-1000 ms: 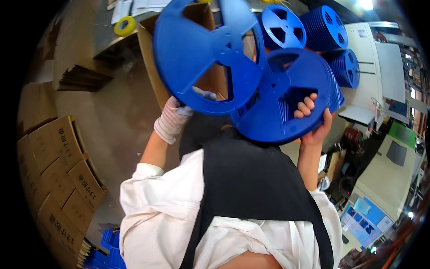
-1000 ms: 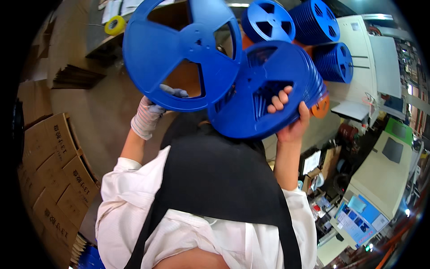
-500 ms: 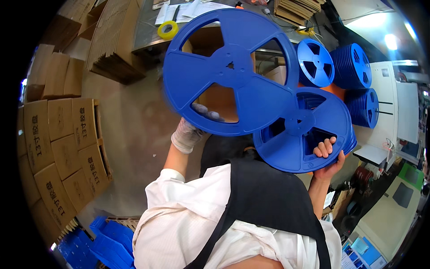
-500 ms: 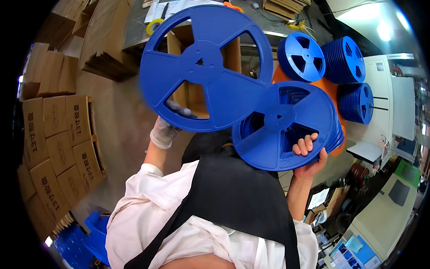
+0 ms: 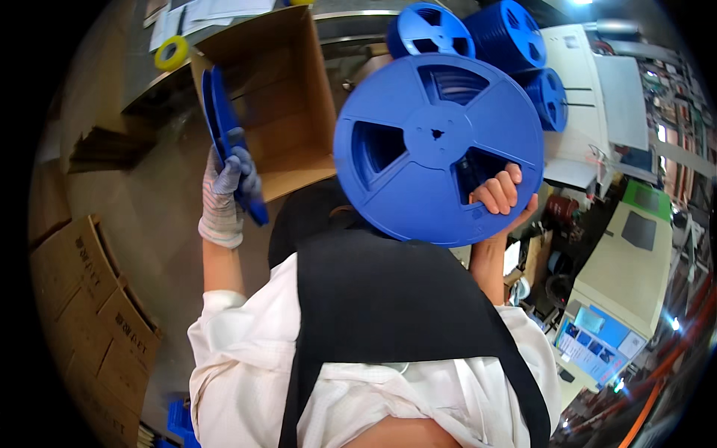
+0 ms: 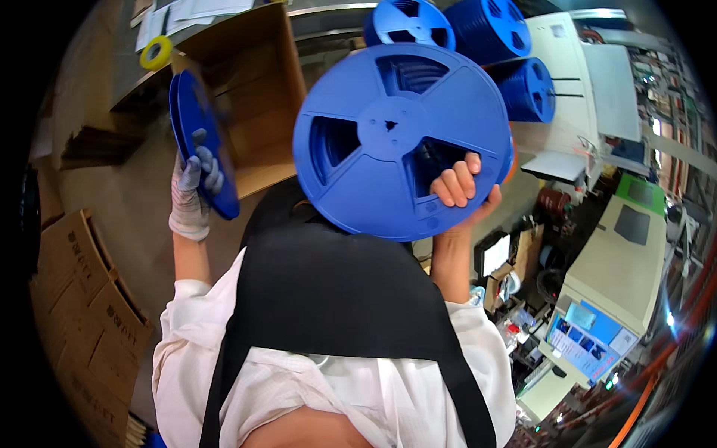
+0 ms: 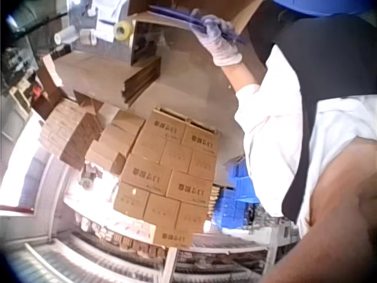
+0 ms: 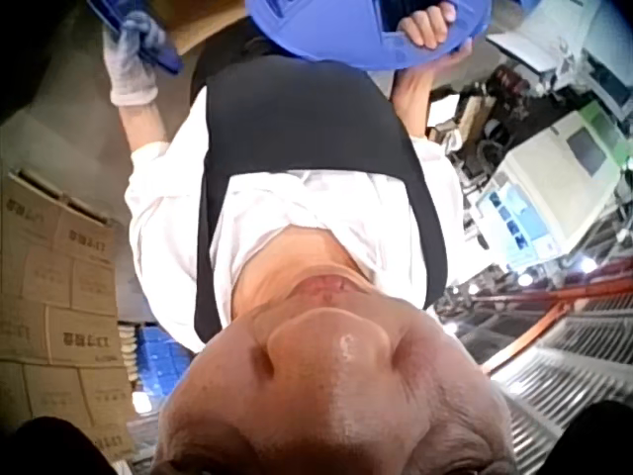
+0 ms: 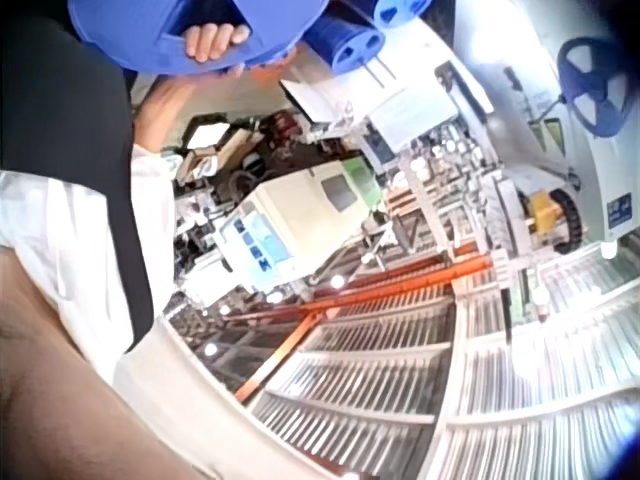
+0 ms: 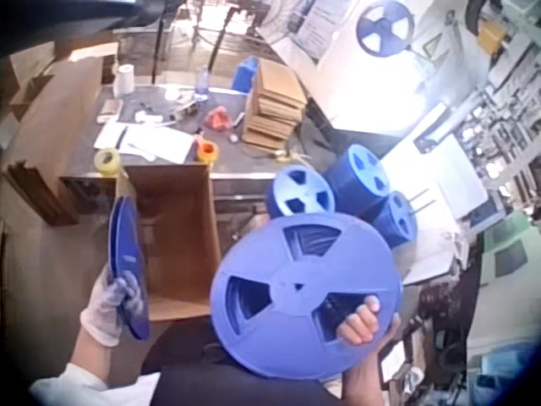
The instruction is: The person opens a machine door, then walks to a table and places a cardboard box on it. They repeatedly pick up stacks of blue plastic spools, separate them, and place them into the box. The person continues stacking the spools until the box is filled.
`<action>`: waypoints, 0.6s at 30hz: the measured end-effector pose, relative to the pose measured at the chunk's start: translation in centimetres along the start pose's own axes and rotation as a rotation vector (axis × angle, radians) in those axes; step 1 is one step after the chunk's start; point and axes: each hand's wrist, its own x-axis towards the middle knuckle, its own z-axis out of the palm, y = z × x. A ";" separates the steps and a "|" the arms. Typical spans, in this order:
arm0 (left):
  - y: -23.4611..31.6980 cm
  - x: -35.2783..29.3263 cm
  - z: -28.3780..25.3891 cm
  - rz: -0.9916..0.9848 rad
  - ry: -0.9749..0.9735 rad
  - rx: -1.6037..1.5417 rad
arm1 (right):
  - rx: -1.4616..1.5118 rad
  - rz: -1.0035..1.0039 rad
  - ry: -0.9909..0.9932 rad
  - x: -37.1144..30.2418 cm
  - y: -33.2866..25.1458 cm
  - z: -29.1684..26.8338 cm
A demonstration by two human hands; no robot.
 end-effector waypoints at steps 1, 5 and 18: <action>-0.3 0.1 -0.1 -0.015 0.063 0.126 | 0.016 -0.003 -0.028 0.0 0.0 -0.3; -3.2 -0.2 0.7 -0.017 0.233 0.484 | 0.063 0.002 -0.081 0.3 -0.2 -0.7; -11.0 0.6 7.1 0.762 -0.743 1.224 | 0.058 0.093 0.156 1.2 -1.1 -0.4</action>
